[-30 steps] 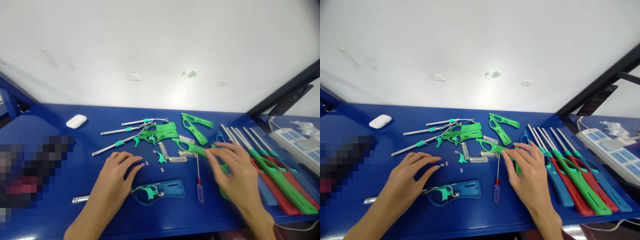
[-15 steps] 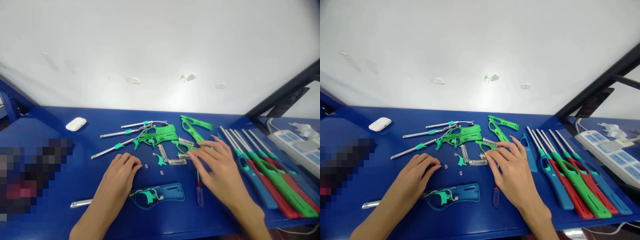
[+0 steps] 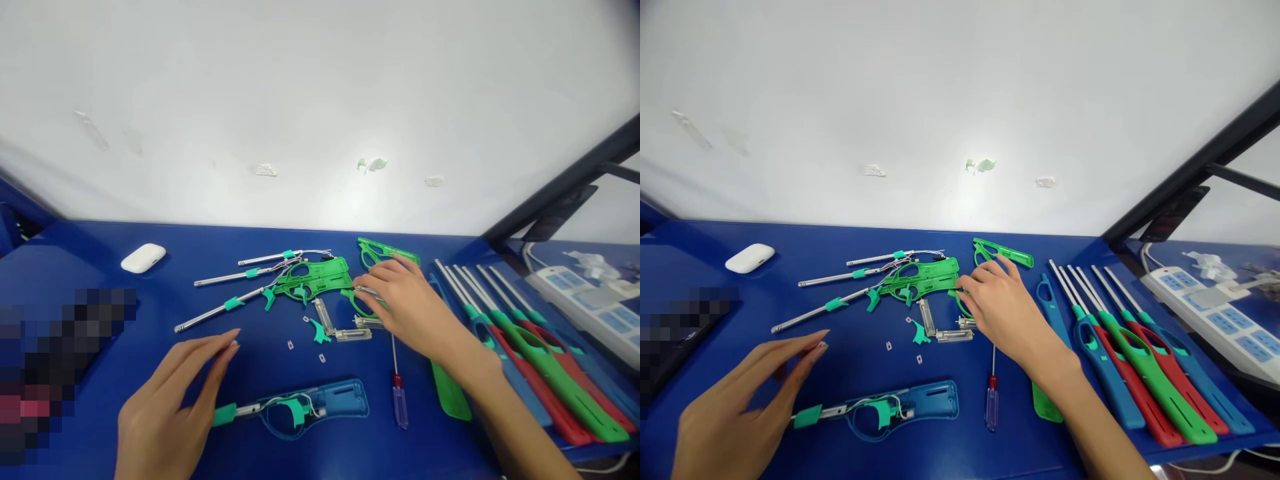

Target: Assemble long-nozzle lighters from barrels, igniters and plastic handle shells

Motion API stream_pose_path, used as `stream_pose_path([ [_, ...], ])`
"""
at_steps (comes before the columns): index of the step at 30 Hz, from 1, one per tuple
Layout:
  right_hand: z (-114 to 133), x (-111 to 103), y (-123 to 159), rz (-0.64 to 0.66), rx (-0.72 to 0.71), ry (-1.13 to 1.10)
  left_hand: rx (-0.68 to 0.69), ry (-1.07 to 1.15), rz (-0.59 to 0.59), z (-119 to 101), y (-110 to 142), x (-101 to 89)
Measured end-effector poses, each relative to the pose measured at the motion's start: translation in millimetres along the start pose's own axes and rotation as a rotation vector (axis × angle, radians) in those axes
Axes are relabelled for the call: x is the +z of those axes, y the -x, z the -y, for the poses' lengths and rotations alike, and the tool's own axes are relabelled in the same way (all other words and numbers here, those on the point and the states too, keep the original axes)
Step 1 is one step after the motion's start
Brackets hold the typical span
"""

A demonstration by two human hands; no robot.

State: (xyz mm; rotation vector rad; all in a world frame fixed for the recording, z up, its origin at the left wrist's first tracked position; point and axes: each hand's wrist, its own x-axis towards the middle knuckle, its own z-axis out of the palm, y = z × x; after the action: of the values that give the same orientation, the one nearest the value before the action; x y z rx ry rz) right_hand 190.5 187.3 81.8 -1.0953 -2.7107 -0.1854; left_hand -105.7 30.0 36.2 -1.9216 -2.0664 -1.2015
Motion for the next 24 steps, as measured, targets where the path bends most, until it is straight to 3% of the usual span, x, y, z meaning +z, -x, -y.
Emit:
stream_pose_path([
  [5, -7, 8, -1, 0.008, 0.023, -0.003, -0.021, -0.008, -0.05, 8, 12, 0.2],
  [9, -11, 9, -13, 0.048, 0.006, 0.013, -0.112, -0.039, -0.064, 7, 12, -1.0],
  [14, -19, 14, -58, 0.106, -0.04, 0.042, -0.18, -0.068, -0.088, 5, 12, -1.8],
  [18, -30, 27, -97, 0.187, -0.065, 0.046, -0.155, -0.078, -0.109, 7, 12, -3.3],
  [24, -39, 41, -122, 0.277, -0.075, -0.018, -0.087, 0.032, -0.159, 5, 8, -4.6],
])
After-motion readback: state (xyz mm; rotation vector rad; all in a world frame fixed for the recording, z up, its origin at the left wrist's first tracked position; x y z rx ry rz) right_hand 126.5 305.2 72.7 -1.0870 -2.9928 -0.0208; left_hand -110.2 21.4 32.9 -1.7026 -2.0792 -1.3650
